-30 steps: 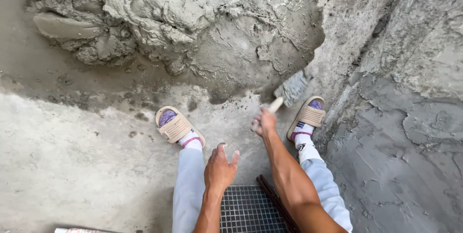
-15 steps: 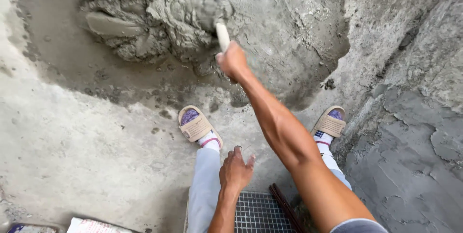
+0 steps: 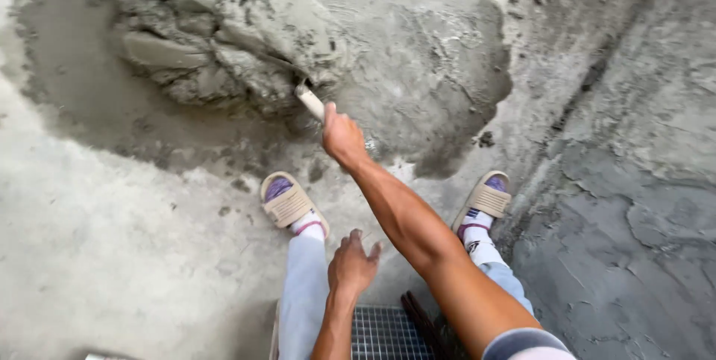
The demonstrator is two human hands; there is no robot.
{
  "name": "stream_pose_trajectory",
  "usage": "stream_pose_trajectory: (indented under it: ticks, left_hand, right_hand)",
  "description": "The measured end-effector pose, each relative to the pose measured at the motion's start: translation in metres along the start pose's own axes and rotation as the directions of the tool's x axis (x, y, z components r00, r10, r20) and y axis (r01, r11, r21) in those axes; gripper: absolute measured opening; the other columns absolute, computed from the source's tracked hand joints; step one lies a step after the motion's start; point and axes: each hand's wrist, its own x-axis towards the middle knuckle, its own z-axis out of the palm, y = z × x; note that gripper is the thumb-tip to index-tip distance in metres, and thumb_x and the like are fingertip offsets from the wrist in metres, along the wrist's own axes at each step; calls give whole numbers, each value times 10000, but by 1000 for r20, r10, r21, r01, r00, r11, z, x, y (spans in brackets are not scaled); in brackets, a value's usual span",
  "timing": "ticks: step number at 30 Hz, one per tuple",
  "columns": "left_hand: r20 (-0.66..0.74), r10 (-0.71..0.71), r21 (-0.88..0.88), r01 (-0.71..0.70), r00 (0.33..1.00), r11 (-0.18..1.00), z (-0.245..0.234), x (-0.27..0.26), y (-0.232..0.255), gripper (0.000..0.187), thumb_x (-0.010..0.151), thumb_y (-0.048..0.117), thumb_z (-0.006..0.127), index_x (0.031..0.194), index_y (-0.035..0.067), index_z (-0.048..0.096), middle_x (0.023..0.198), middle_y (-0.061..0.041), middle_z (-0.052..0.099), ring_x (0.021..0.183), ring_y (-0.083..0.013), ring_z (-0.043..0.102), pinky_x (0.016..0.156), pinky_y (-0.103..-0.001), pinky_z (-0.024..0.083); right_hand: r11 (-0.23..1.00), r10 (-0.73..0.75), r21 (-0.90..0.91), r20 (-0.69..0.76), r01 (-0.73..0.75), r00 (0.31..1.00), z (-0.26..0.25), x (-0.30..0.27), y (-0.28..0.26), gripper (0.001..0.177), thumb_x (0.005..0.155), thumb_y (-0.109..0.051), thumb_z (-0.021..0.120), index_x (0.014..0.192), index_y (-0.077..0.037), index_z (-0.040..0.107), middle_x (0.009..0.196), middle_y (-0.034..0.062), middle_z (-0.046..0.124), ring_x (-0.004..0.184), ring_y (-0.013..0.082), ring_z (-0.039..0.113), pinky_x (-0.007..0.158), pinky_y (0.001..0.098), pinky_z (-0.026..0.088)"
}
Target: Mixing cement and sand with water using a trowel on a concrete floor
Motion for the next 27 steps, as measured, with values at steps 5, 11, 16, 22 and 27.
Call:
stream_pose_trajectory:
  ticks: [5,11,16,22,27]
  left_hand:
    - [130,-112,-61,120,985,991,-20,8,21,521,843,448,499,1232,113,409,1152,-98,527,1018,-285,556,845,-401,450]
    - [188,-111,-81,128,976,988,-5,2,18,516,848,442,501,1253,135,408,1192,-85,527,1057,-262,557,875,-371,456]
    - [185,-127,-39,137,974,990,-5,4,11,546,823,447,519,1243,110,430,1198,-100,535,1077,-278,550,884,-382,452]
    - [91,-47,-54,52,995,997,-11,11,7,499,802,432,550,1175,111,467,1138,-111,557,1022,-297,563,850,-396,454]
    - [193,-72,-88,90,979,992,-35,4,14,510,827,419,535,1225,117,434,1167,-90,542,1054,-264,554,866,-386,452]
  right_hand:
    - [498,334,802,173,-329,927,-80,-74,26,414,952,-318,264,915,-33,562,520,10,487,414,115,421,406,262,316]
    - [628,646,633,-100,-453,756,-19,-124,218,268,854,-184,529,1074,-47,463,588,79,506,383,174,454,332,317,387]
    - [168,807,922,75,-349,585,8,-123,301,183,857,-170,549,938,-58,429,604,56,443,402,128,393,304,269,334]
    - [-156,838,951,271,-267,473,42,-73,317,77,847,-119,511,883,-62,474,614,48,450,435,115,395,321,243,330]
    - [49,832,902,201,-430,517,6,-32,236,144,818,-105,494,930,-64,413,558,53,460,340,123,378,240,250,253]
